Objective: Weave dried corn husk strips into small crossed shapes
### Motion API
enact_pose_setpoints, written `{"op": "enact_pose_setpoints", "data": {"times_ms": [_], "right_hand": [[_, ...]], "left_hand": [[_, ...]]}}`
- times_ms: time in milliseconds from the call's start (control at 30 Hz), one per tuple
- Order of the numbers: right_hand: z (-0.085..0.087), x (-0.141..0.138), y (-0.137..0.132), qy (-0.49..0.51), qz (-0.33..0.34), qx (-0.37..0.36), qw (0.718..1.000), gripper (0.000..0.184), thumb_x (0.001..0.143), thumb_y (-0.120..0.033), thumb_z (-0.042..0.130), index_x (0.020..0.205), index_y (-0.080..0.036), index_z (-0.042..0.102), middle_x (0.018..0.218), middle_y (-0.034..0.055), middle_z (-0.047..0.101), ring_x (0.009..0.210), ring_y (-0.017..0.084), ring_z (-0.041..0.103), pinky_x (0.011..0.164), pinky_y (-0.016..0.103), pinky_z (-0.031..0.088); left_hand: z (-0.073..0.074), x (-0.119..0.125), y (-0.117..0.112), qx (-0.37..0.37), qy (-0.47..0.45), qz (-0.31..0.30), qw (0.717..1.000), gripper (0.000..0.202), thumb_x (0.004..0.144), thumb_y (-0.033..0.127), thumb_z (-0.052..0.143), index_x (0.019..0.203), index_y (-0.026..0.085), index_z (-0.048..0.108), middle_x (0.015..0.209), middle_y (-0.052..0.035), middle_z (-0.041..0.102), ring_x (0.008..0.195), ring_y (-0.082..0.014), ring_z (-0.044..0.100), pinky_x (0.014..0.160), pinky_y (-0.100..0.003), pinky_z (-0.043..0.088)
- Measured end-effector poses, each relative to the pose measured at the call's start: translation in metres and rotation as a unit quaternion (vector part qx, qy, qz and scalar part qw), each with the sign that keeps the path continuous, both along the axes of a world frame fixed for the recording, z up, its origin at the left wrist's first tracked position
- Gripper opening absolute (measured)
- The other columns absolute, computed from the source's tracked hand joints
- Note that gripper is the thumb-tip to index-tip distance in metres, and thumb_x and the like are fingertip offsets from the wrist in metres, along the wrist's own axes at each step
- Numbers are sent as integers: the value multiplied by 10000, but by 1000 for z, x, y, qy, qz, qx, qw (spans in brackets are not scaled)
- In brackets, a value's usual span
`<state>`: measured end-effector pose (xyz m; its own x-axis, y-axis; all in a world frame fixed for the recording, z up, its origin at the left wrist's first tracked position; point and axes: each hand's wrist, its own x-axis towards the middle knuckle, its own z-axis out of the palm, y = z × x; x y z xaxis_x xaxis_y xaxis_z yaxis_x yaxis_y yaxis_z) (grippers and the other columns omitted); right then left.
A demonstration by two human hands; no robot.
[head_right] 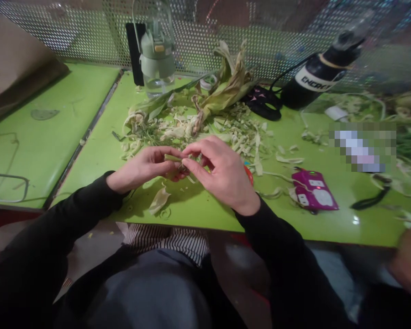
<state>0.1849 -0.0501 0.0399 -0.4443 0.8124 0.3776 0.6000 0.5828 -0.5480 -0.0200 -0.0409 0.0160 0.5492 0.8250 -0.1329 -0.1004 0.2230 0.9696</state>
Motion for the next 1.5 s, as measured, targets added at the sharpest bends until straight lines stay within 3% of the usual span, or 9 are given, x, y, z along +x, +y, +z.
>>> {"op": "enact_pose_setpoints", "data": {"times_ms": [167,400,567,733,900,1067,1300,1400,1500], "right_hand": [[6,-4,5,-15,9,-111,994,150,884,-356,641,861,-209,632,889,42,618,675,140,552,592,293,448],[6,-8,5,1,3,-195,981,99,815,-279,655,811,-203,592,776,14,613,626,129,522,589,286,430],[5,-1,7,43,27,-251,967,172,850,-367,667,881,-201,637,716,1,621,596,126,527,565,280,428],[6,-1,3,23,2,-213,977,151,858,-343,657,865,-193,652,760,21,659,635,137,574,589,288,462],[1,4,-3,14,-13,-84,996,235,866,-394,687,1037,-233,702,1006,67,670,688,153,581,619,327,505],[-6,7,-7,-14,-35,9,999,183,887,-400,682,992,-255,719,939,54,651,619,140,513,583,333,477],[1,1,-9,-45,-28,45,998,151,944,-308,576,879,-255,702,934,74,679,713,192,593,636,361,469],[7,1,-4,-70,9,7,997,137,915,-281,589,833,-231,687,878,64,661,739,199,605,671,360,468],[12,2,5,-123,64,-29,990,118,867,-270,614,785,-223,684,848,56,651,816,223,611,742,374,461]], "left_hand": [[-3,2,-2,26,39,-18,999,299,769,163,739,1034,98,617,818,-19,700,726,-90,653,713,-227,517],[-7,5,-5,148,131,17,980,178,751,169,676,912,127,615,713,23,600,622,-68,526,565,-198,406],[0,2,-7,89,81,-16,993,129,767,134,651,885,118,600,700,20,596,588,-58,531,555,-192,444],[1,1,-4,34,33,-43,998,117,796,100,651,897,103,593,699,-3,660,605,-64,603,602,-195,514],[0,0,0,19,-2,-2,1000,152,821,113,647,960,102,585,714,-13,695,620,-71,637,613,-193,535],[-1,1,-1,31,28,-1,999,235,800,129,668,1012,114,570,708,-4,695,596,-68,617,623,-207,535],[-6,1,-5,179,125,13,976,305,846,376,682,1007,122,627,781,-35,699,665,-115,649,621,-225,507],[-6,0,-5,284,196,8,939,210,851,295,650,984,131,651,865,-52,735,744,-136,688,683,-233,499],[-6,-1,-5,369,272,-40,888,143,830,239,648,940,151,668,832,-35,740,698,-127,662,652,-226,452]]}}
